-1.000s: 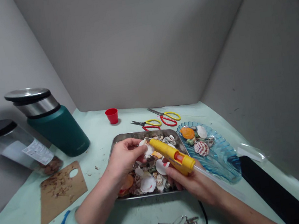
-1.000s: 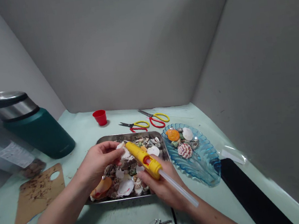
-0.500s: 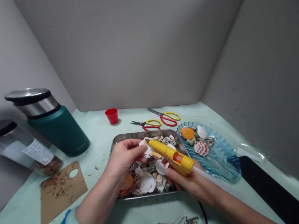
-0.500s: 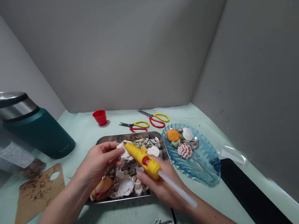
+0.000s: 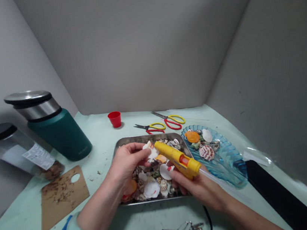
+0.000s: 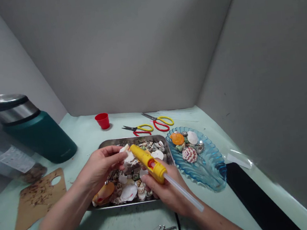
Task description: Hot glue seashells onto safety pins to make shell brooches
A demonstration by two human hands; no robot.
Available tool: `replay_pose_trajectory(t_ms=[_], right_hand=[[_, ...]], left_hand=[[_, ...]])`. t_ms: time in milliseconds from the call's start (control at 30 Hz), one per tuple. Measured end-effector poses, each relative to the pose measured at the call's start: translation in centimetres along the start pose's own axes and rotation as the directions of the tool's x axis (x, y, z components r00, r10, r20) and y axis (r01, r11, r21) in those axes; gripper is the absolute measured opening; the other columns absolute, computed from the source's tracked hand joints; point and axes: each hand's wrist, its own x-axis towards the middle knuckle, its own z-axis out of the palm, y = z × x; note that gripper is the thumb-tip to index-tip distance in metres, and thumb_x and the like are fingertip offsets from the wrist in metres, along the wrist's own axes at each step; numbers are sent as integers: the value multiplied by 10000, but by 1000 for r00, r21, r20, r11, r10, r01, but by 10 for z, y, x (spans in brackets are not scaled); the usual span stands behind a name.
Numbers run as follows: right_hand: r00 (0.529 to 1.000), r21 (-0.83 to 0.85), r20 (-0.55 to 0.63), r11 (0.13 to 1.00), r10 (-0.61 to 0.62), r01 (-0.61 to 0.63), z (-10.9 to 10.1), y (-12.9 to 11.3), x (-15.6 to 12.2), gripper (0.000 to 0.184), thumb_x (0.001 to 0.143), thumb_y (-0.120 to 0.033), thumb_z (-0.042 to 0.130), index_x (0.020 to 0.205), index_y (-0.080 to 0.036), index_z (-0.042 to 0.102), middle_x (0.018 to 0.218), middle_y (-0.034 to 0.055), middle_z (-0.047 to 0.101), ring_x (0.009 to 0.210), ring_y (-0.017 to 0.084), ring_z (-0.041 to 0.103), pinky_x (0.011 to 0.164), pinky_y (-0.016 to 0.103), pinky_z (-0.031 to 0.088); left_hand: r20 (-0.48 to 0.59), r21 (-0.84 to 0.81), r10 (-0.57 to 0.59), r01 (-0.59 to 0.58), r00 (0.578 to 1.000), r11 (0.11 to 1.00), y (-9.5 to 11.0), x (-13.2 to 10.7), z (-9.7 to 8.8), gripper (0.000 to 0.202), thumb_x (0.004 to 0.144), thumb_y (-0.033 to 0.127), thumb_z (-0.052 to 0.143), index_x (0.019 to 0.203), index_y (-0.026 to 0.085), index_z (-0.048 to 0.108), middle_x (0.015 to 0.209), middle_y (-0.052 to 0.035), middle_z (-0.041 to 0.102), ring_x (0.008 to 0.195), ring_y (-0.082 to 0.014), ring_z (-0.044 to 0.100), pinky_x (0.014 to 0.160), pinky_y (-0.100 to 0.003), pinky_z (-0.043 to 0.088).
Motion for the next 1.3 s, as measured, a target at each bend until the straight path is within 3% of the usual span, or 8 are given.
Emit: replay_pose_trajectory(t_ms=[333, 567, 667, 967, 1300], right_hand=[[999, -44, -16, 999, -31, 31, -1, -5, 0, 254, 853, -442, 539, 861, -188, 548, 635, -5, 554, 510, 111, 478, 480, 236, 398], [978, 192, -160, 976, 131, -100, 3, -1, -1, 401, 830, -504, 546, 1021, -152, 561, 596, -8, 534, 483, 113, 458, 453, 239, 381], [985, 217, -122, 972, 123, -94, 3, -2, -1, 389, 822, -489, 562, 1027, -158, 551, 611, -11, 530, 485, 106, 448, 446, 230, 378], [997, 6, -77, 1000, 3, -2, 1, -1, -1, 270, 855, -445, 536, 886, -179, 556, 625, -8, 540, 500, 108, 465, 468, 230, 382], [998, -81, -44, 996, -48, 45, 0, -2, -1, 251, 871, -432, 511, 880, -182, 537, 644, -5, 547, 516, 110, 473, 489, 233, 382]], left_hand=[[-14, -10, 0, 0, 1000, 1000, -1, 2, -1, 221, 598, 205, 766, 750, 125, 628, 696, -8, 659, 443, -61, 552, 473, -194, 436], [-72, -22, 36, -37, 997, 999, 2, 0, -4, 235, 592, 199, 772, 753, 115, 622, 685, 9, 635, 477, -58, 552, 513, -187, 457], [-90, -19, 43, -45, 995, 999, 3, 0, -5, 233, 593, 197, 767, 756, 115, 622, 674, 12, 631, 474, -58, 552, 515, -187, 454], [-92, 61, 122, -117, 988, 991, 1, 0, -4, 216, 644, 232, 732, 793, 119, 624, 673, 13, 622, 496, -55, 529, 522, -187, 432], [-58, 69, 66, -62, 996, 996, 1, -1, 0, 215, 626, 229, 737, 773, 117, 629, 672, -4, 653, 445, -60, 523, 481, -199, 416]])
